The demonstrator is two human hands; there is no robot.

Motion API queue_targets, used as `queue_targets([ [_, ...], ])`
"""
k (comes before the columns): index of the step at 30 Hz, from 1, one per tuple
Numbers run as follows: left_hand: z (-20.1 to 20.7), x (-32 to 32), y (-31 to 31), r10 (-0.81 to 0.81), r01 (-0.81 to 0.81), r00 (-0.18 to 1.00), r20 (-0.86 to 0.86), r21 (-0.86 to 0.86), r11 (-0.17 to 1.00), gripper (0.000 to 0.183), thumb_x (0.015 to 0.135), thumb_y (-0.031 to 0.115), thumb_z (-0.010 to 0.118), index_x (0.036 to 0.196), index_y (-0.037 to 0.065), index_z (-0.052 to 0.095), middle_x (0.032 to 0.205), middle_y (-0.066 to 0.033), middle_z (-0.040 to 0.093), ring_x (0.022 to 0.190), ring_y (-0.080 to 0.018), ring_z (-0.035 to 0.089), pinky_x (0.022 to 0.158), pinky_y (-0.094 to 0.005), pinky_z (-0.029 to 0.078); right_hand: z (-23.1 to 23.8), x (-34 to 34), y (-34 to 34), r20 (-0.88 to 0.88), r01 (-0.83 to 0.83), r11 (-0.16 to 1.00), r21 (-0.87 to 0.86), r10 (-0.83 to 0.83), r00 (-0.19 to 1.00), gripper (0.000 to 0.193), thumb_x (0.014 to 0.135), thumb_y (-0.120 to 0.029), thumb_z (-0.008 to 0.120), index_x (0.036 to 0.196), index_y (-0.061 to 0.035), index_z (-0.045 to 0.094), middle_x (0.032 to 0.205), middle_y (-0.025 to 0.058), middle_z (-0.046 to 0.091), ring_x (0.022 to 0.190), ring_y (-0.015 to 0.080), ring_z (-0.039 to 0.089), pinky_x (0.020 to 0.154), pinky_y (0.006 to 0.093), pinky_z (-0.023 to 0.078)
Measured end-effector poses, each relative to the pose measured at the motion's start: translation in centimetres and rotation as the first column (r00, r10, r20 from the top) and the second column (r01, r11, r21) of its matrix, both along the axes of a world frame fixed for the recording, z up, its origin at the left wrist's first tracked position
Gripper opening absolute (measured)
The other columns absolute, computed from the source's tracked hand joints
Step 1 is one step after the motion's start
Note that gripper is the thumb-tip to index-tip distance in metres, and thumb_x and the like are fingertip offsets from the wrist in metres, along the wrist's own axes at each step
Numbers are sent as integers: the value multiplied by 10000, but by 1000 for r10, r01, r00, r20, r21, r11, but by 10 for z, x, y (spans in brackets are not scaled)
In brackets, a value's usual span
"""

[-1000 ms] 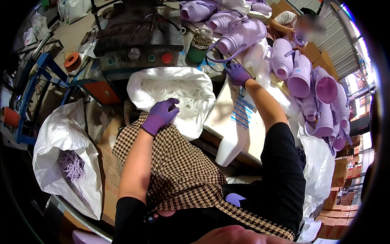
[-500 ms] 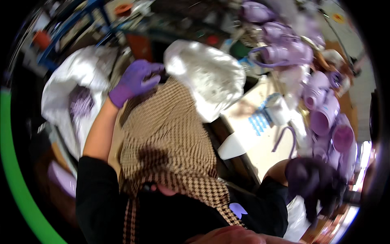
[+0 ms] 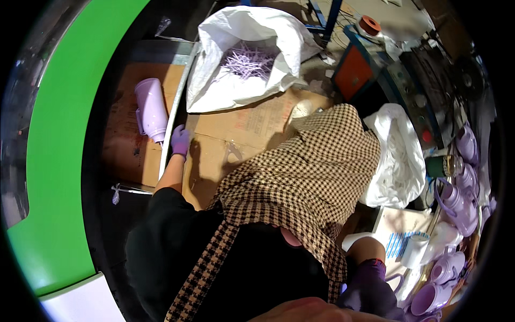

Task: The person assembles purple water bottles by attaching handles and lids. They pick up a bottle, secure a handle, and place the finished unit on a nearby table. The process is repeated for multiple bottles in a factory setting.

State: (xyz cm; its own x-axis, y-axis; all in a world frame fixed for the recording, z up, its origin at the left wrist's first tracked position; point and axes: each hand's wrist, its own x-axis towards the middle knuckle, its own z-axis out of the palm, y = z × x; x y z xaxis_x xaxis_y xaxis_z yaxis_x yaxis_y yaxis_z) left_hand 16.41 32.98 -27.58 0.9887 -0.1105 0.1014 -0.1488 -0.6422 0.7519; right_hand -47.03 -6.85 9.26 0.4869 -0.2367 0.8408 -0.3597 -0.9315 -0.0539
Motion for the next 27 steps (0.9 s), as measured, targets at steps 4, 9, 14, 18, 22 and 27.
queue_targets([
  [4, -9, 36, 135, 131, -243, 968, 213, 679, 693, 280, 919, 231, 630, 1051, -8, 687, 882, -77, 630, 749, -162, 576, 657, -340, 474, -9, 23, -7, -73, 10, 990, 142, 0, 997, 330, 825, -183, 701, 1149, -128, 675, 1084, 50, 669, 1069, 284, 587, 939, 446, 481],
  [9, -6, 112, 63, -130, 65, 991, 2, 857, 511, 286, 950, 270, 638, 1046, 8, 702, 883, -29, 626, 734, -157, 569, 631, -303, 455, -45, 64, 18, -172, 97, 960, 264, -52, 984, 336, 834, -240, 712, 1151, -135, 670, 1082, 37, 677, 1062, 288, 584, 943, 459, 480],
  [14, -12, 120, -5, -27, 37, 999, -26, 817, 576, 291, 955, 282, 638, 1047, 13, 705, 882, -28, 634, 734, -163, 578, 631, -304, 458, -111, 96, -27, -279, -110, 992, 67, 124, 952, 313, 895, -289, 683, 1187, -181, 718, 1185, 19, 666, 1129, 243, 591, 1079, 475, 438],
  [18, -10, 141, -56, -14, 24, 1000, -19, 781, 625, 295, 959, 291, 637, 1048, 17, 707, 880, -28, 640, 734, -168, 585, 631, -304, 460, -111, 94, -18, -379, -38, 989, 139, 89, 921, 351, 889, -228, 652, 1236, -207, 701, 1129, -3, 645, 1120, 211, 580, 1074, 459, 468],
  [22, -2, 147, -61, 72, -55, 997, 3, 673, 737, 300, 964, 300, 637, 1049, 22, 708, 879, -28, 646, 734, -173, 592, 631, -304, 462, -116, 101, -28, -402, -60, 983, 174, 127, 907, 414, 883, -209, 607, 1292, -189, 662, 1104, 13, 625, 1130, 225, 568, 1095, 465, 460],
  [27, 28, 137, -53, 212, -201, 977, -8, 274, 940, 305, 969, 311, 637, 1051, 27, 711, 878, -27, 654, 734, -179, 600, 632, -304, 464, -123, 117, -44, -410, -213, 960, 182, 270, 871, 362, 896, -203, 587, 1249, -161, 656, 1082, 44, 630, 1124, 275, 584, 1066, 479, 463],
])
